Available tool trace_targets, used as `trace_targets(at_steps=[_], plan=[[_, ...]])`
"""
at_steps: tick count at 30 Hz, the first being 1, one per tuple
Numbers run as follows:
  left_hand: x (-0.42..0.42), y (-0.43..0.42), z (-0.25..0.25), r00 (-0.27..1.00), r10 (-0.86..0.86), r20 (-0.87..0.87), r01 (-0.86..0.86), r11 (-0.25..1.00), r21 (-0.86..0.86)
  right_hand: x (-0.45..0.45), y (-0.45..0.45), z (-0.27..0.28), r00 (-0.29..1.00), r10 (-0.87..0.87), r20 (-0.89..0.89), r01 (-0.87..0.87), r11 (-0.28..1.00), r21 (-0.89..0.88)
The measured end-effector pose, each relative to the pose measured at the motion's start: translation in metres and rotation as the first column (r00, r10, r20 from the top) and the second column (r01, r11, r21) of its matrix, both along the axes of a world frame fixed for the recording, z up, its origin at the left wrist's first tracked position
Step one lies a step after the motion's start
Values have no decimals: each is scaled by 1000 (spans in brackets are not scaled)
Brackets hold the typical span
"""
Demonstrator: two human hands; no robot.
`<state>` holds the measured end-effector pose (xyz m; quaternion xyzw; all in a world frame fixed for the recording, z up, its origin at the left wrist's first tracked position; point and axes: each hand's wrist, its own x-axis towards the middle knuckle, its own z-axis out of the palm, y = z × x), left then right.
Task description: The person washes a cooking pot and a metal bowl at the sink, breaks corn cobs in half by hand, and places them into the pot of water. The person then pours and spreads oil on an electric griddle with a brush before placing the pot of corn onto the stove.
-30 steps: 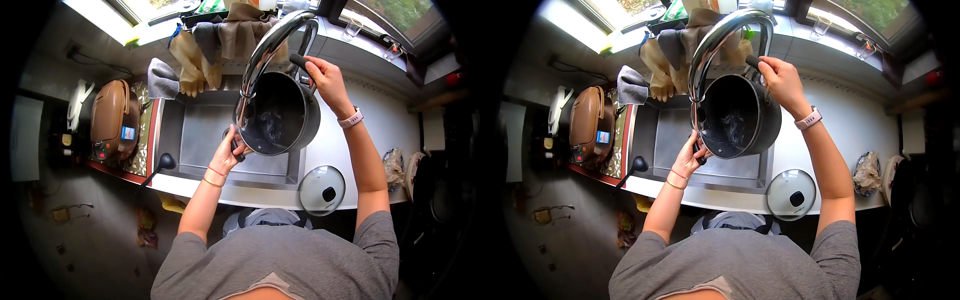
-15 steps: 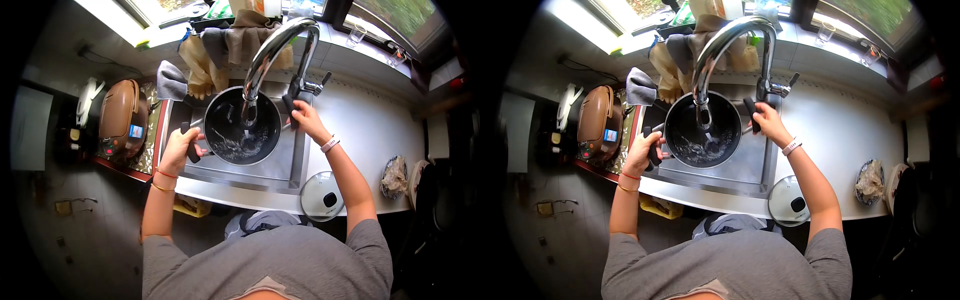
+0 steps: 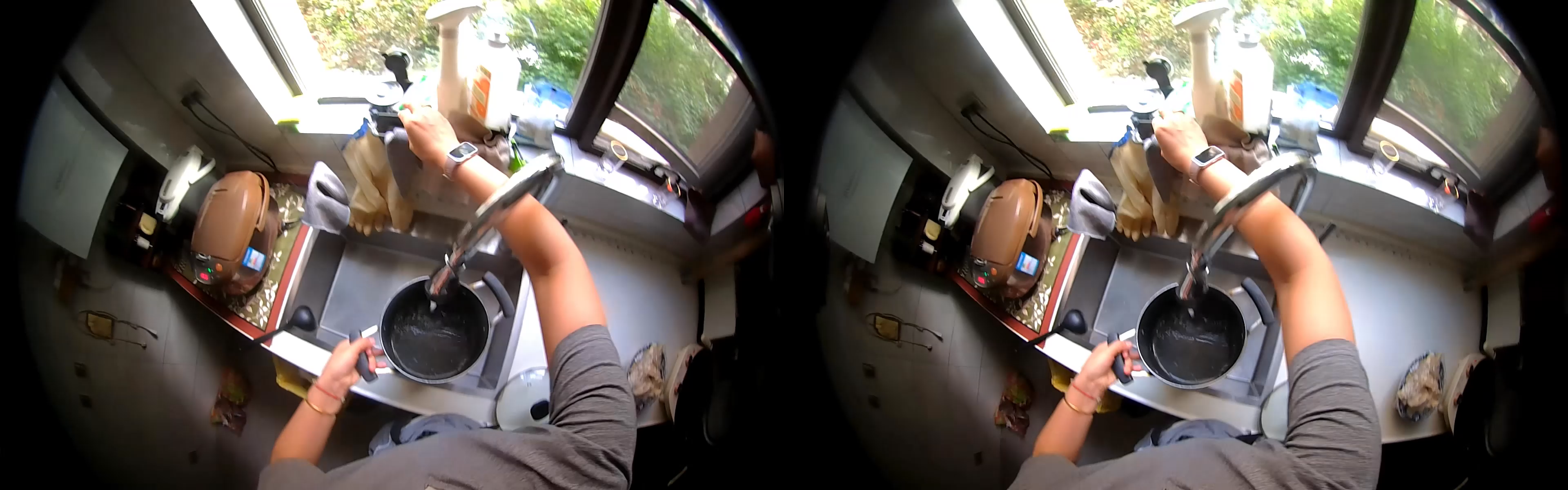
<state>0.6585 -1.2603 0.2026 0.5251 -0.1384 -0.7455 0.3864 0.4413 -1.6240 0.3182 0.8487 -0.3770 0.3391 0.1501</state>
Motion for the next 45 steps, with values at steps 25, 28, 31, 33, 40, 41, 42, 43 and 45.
trace_targets(at_steps=[25, 28, 31, 33, 40, 41, 42, 43, 45], plan=[[-15, -17, -10, 979, 189, 82, -191, 981, 19, 22, 4, 36, 993, -23, 112, 47, 973, -225], [-19, -20, -14, 970, 204, 130, -204, 979, -17, -2, 60, 10, 822, 241, 516, -152, 966, -209], [-22, -25, -16, 963, 247, 106, -247, 969, -4, -41, 142, -71, 730, 61, 680, -282, 934, 220], [-26, -28, -14, 959, 267, 99, -266, 964, -21, -65, 202, -118, 682, -186, 707, -367, 749, 551], [-46, -34, -23, 934, 304, 187, -291, 952, -96, -70, 265, -189, 883, 461, -90, -260, 639, 725], [-50, -36, -23, 915, 333, 229, -315, 943, -110, -64, 264, -180, 900, 418, -128, 32, 229, 973], [-57, -36, -25, 907, 344, 244, -322, 938, -127, -58, 266, -192, 918, 389, -72, 21, 133, 991], [-63, -35, -27, 896, 357, 263, -334, 933, -132, -51, 273, -206, 934, 357, -16, 5, 32, 999], [-71, -33, -31, 886, 401, 231, -391, 916, -89, -32, 292, -212, 874, 315, 369, -363, -78, 928]])
